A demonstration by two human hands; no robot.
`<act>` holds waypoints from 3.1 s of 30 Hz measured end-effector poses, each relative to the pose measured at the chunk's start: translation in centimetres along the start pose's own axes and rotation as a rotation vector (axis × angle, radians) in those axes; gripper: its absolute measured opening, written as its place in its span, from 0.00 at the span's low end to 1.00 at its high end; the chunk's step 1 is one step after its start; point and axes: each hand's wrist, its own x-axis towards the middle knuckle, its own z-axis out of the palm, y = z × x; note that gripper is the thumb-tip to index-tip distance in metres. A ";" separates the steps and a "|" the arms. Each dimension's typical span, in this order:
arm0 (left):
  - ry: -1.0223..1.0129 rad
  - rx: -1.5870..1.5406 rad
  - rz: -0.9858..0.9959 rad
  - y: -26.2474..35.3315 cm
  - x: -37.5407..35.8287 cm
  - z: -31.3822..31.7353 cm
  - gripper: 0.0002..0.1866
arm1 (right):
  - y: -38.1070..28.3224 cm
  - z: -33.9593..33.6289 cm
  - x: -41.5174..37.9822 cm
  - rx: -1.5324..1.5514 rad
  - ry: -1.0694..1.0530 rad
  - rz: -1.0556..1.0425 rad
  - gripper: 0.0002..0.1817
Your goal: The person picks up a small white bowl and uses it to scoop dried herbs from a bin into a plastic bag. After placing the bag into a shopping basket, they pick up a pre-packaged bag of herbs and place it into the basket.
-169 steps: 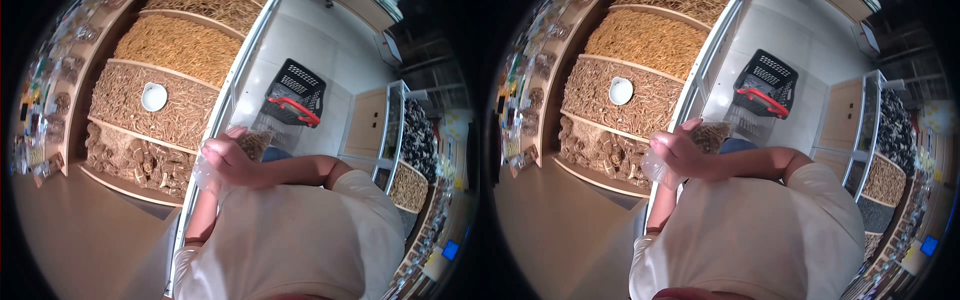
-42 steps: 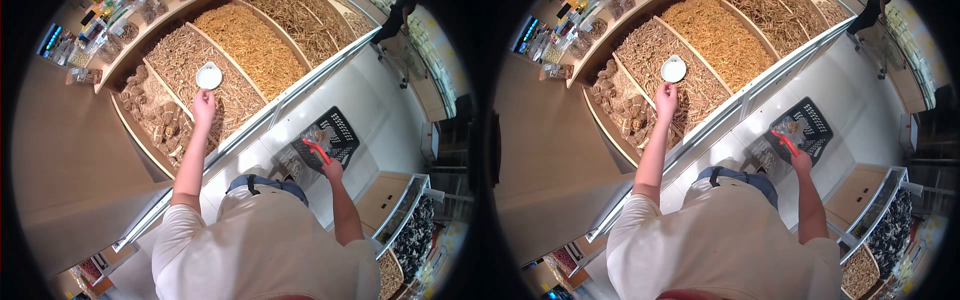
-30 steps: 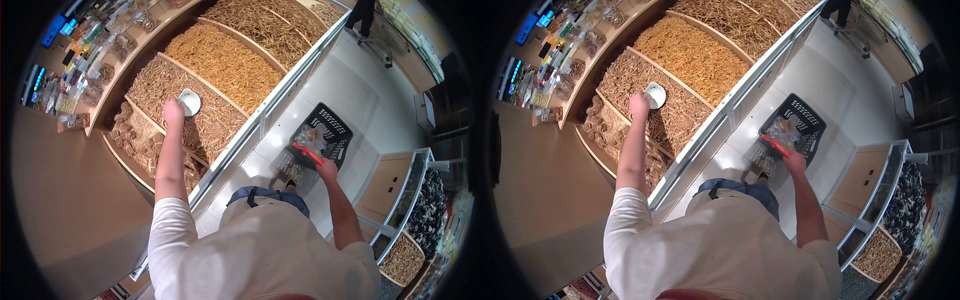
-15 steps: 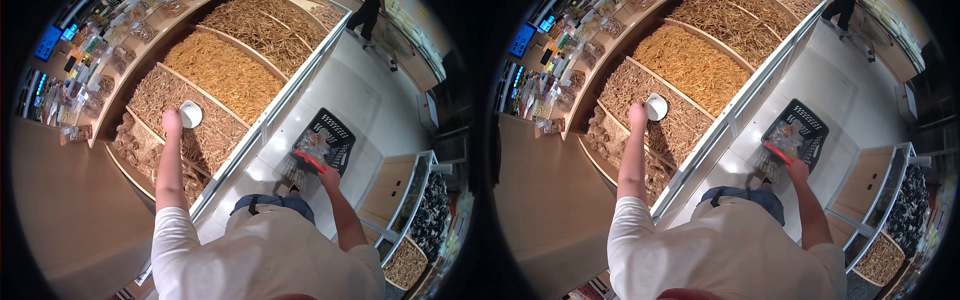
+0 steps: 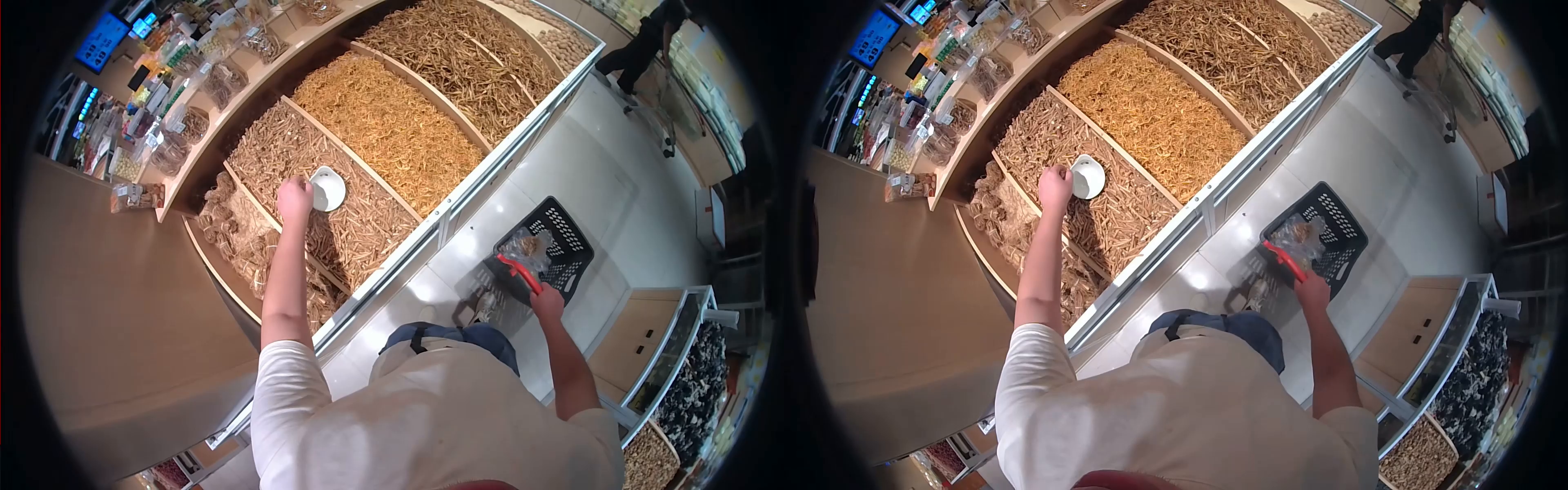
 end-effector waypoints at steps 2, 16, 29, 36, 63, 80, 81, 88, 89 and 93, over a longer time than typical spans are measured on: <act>0.058 -0.046 -0.004 0.7 -0.6 -0.5 0.12 | 0.2 0.0 0.9 0.005 0.030 -0.045 0.16; -0.285 -0.882 -0.176 17.3 -25.1 3.8 0.07 | 1.9 -0.8 3.9 0.146 0.028 -0.182 0.13; -0.942 -0.762 0.171 30.7 -29.0 6.3 0.11 | 4.5 -0.5 7.3 0.266 -0.027 -0.213 0.10; -0.948 -0.583 0.248 32.3 -27.4 6.6 0.12 | 5.7 1.4 5.9 0.258 -0.046 -0.330 0.10; -1.005 -0.397 0.064 25.7 -34.4 5.7 0.17 | 9.7 2.6 5.8 0.151 -0.298 -0.470 0.08; -0.914 -0.519 -0.150 22.0 -31.7 4.0 0.16 | 9.4 0.1 20.1 -0.014 -0.101 -0.339 0.12; -0.908 -0.596 -0.157 22.3 -31.0 4.4 0.15 | 8.8 -0.6 21.0 -0.016 -0.082 -0.325 0.12; -0.893 -0.831 -0.090 26.0 -21.6 7.2 0.14 | 7.6 -3.8 27.3 -0.117 0.006 -0.143 0.09; -0.878 -0.854 -0.102 26.7 -19.9 7.3 0.14 | 7.3 -4.4 28.2 -0.137 0.018 -0.159 0.09; -0.782 -0.935 -0.131 27.3 -15.1 8.5 0.14 | 7.0 -6.3 31.1 -0.123 0.040 -0.031 0.11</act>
